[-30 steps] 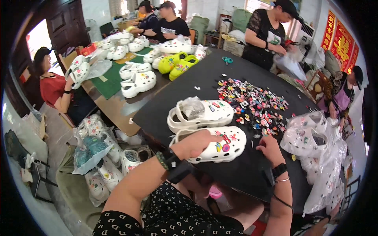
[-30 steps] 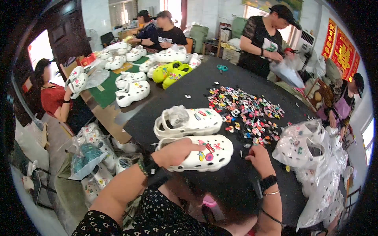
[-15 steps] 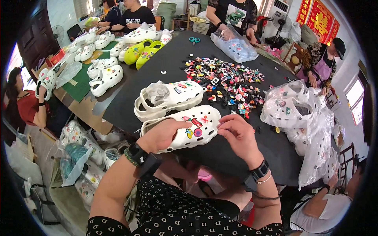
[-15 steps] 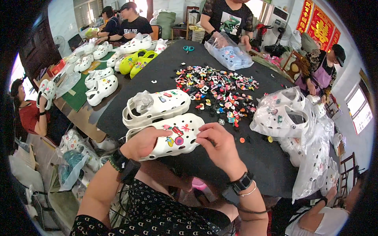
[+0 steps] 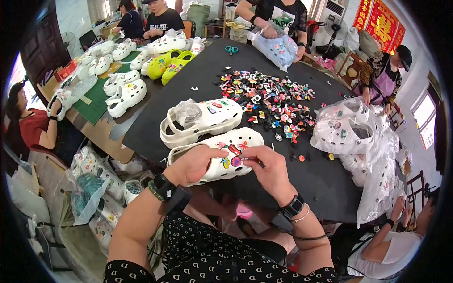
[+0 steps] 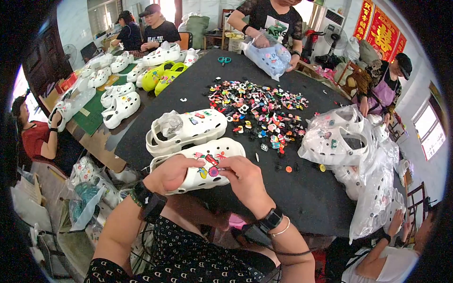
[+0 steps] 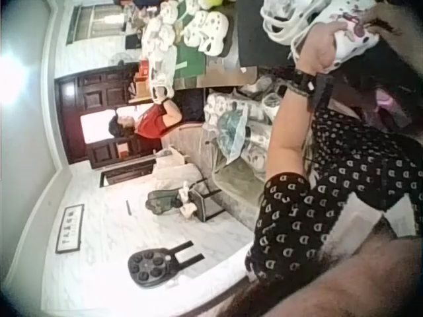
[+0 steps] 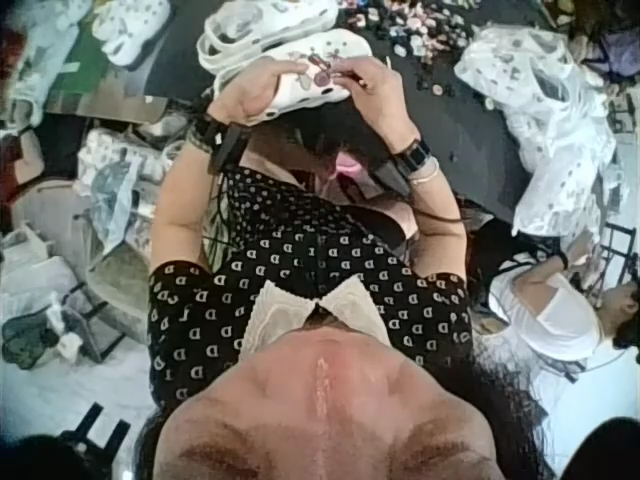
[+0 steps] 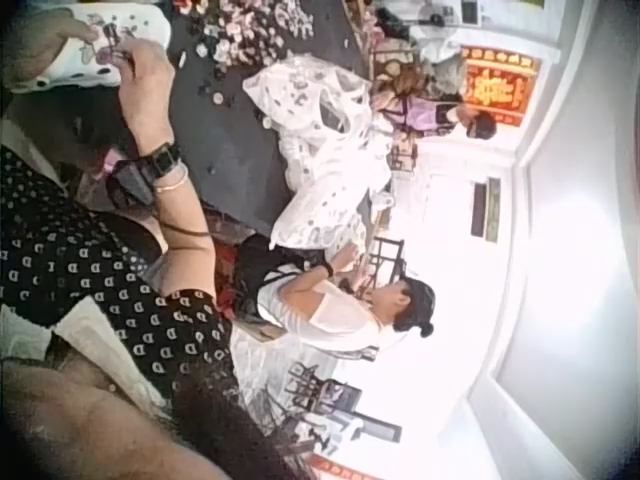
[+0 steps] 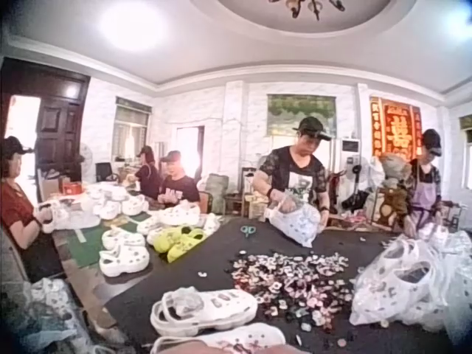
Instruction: Applying decorative charms to various pairs of clogs while working with a team at a workshop table.
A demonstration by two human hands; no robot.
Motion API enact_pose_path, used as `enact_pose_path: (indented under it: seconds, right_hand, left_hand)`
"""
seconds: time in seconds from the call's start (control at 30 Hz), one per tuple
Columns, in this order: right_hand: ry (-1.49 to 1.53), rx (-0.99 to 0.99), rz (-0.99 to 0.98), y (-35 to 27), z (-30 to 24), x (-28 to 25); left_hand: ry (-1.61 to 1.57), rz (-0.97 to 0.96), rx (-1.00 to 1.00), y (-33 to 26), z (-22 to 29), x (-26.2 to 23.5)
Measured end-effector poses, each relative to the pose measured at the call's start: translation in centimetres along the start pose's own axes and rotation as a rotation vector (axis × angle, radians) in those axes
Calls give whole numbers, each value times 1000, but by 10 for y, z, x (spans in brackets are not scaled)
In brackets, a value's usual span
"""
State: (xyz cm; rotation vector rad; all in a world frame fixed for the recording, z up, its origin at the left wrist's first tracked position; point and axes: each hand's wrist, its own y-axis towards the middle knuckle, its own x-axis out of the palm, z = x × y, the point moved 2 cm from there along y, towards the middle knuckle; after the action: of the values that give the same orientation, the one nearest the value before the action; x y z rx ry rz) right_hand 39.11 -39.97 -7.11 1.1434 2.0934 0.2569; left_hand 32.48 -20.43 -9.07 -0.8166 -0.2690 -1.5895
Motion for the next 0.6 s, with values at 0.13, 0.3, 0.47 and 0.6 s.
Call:
enact_pose_path:
  seconds: [0.13,0.3,0.47,0.6]
  right_hand:
    - [-133,-75,9,5,-3,0]
    - [-135,103,-82,12,-3,-6]
    - [-190,252,-202,21,-6,-10]
    - [-435,114,-164,28,-8,-3]
  left_hand:
    - [14,20,26,0,-2,1]
    - [14,62,5,0,-1,3]
    - [106,90,-18,-3,2,10]
    - [72,51,94,-8,-4,7]
